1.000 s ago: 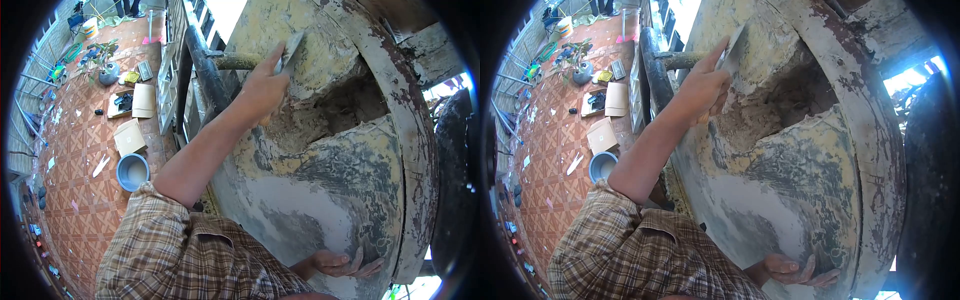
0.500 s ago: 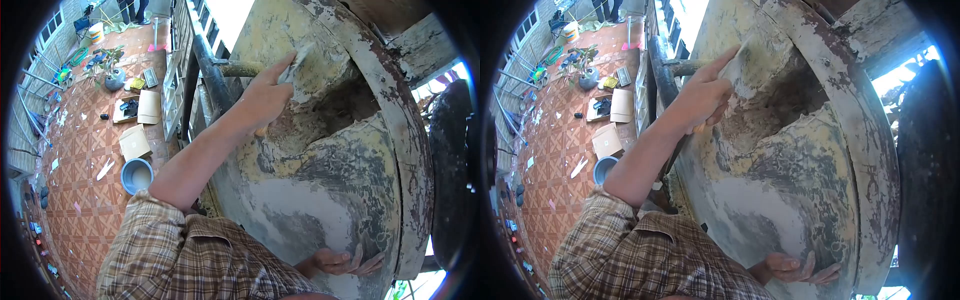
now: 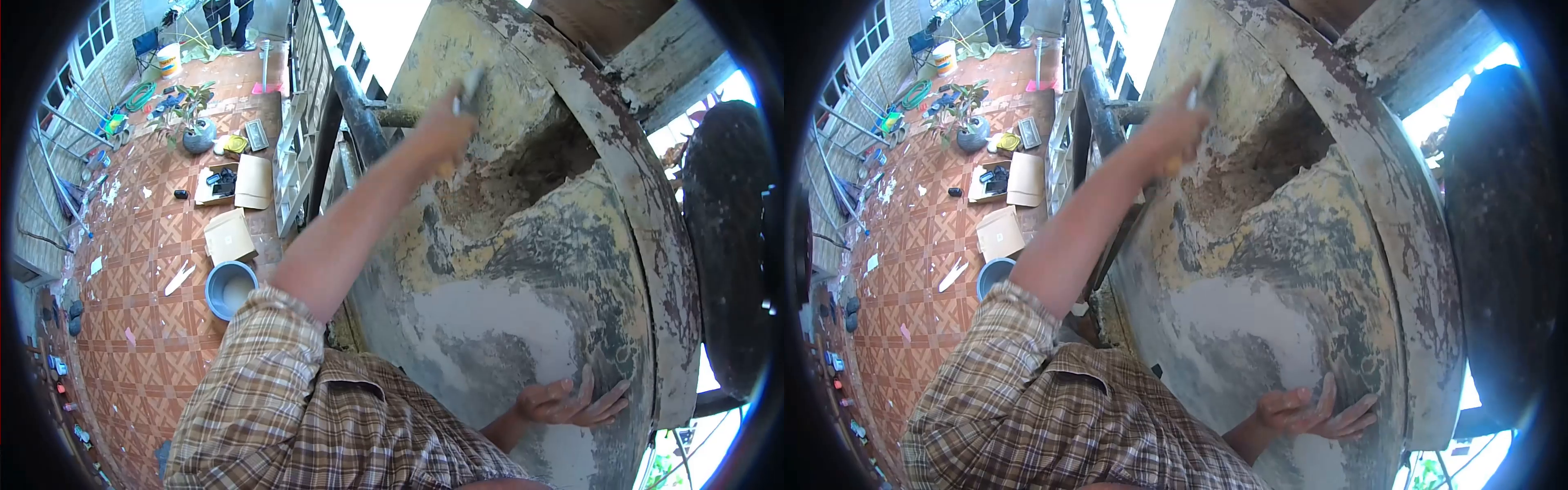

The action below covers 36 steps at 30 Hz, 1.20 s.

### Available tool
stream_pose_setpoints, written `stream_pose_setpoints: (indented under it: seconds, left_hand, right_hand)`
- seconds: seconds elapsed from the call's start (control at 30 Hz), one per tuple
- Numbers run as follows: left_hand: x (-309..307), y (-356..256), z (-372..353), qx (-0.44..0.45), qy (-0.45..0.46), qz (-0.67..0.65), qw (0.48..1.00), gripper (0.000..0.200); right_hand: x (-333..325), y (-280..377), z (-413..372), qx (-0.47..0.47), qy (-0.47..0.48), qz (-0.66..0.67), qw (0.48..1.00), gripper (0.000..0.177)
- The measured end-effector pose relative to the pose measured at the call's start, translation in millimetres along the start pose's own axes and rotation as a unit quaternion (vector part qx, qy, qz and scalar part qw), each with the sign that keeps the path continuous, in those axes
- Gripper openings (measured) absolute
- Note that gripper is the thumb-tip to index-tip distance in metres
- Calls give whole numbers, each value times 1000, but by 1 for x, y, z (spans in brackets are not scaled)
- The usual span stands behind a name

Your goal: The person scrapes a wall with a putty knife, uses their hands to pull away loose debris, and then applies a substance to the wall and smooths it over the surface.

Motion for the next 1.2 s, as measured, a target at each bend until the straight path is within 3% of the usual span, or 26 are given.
stream_pose_setpoints:
  seconds: [0.03, 0.07, 0.13, 0.23, 0.3, 0.33, 0.37, 0.4, 0.43, 0.47, 0.5, 0.57, 0.6, 0.63, 0.7, 0.73, 0.8, 0.93, 1.0, 1.07, 1.13, 1.2]
  left_hand:
    - [-8, 9, 17, -55, -7, -84, 995, 63]
    - [-15, 12, 24, -55, -4, -83, 995, 63]
    - [-4, 21, 22, -171, 125, -353, 911, 61]
    - [26, 20, -107, -179, 148, -56, 971, 64]
    - [39, 36, -172, -70, 294, 54, 952, 69]
    - [38, 67, -184, -77, 296, 55, 950, 69]
    - [28, 88, -183, 101, 212, 109, 966, 74]
    - [14, 89, -192, 274, 122, 159, 941, 78]
    - [2, 90, -196, 267, 129, 162, 941, 78]
    - [-11, 114, -192, 71, 187, 111, 974, 80]
    - [-19, 138, -200, -126, 236, 54, 962, 81]
    - [-33, 149, -204, -162, 233, 0, 959, 81]
    - [-37, 155, -206, -197, 224, -53, 953, 81]
    - [-36, 157, -207, -202, 228, -52, 951, 81]
    - [-32, 156, -206, -154, 238, -15, 959, 82]
    - [-29, 171, -205, -158, 240, -14, 958, 82]
    - [-28, 192, -196, 12, 197, 173, 965, 86]
    - [-32, 193, -200, -20, 231, 208, 950, 90]
    - [-38, 209, -201, -33, 238, 212, 947, 84]
    - [-40, 206, -197, -43, 244, 215, 945, 78]
    - [-32, 214, -192, -205, 293, 116, 927, 52]
    - [-30, 228, -167, -208, 288, 65, 933, 41]
  right_hand:
    - [1, 0, 0, 0, -3, -11, 1000, 35]
    - [1, 1, -1, 3, -8, -22, 1000, 35]
    - [1, -2, -4, 6, -12, -22, 1000, 35]
    - [4, -5, -6, 21, -31, -16, 999, 35]
    - [4, -7, -8, 27, -32, -15, 999, 35]
    - [3, -9, -7, 36, -41, -6, 998, 35]
    - [1, -8, -8, 46, -48, 2, 998, 35]
    - [0, -4, -9, 49, -37, -2, 998, 35]
    - [-3, 1, -10, 56, -52, 36, 996, 35]
    - [-3, 5, -11, 61, -68, 75, 993, 35]
    - [0, 14, -14, 38, -101, 191, 976, 35]
    - [38, 20, -124, 253, 5, 425, 869, 37]
    - [31, 76, -64, 35, 87, 529, 843, 48]
    - [51, 112, -73, 227, 251, 619, 709, 41]
    - [74, 171, -143, 329, 403, 722, 456, 59]
    - [83, 180, -160, 333, 404, 720, 456, 59]
    - [97, 209, -191, 384, 473, 737, 294, 55]
    - [112, 221, -170, 444, 560, 635, 294, 40]
    - [128, 211, -167, 319, 617, 531, 485, 36]
    - [141, 222, -163, 352, 589, 547, 479, 33]
    - [155, 230, -155, 404, 528, 580, 471, 27]
    - [171, 245, -158, 410, 535, 583, 454, 26]
Point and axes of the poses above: each hand's wrist, its own z-axis towards the middle knuckle, its own x-axis out of the palm, y = z × x, the point moved 7 cm from there along z, towards the middle knuckle, and after that the axes turned 3 degrees about -y, right-handed, at the moved point
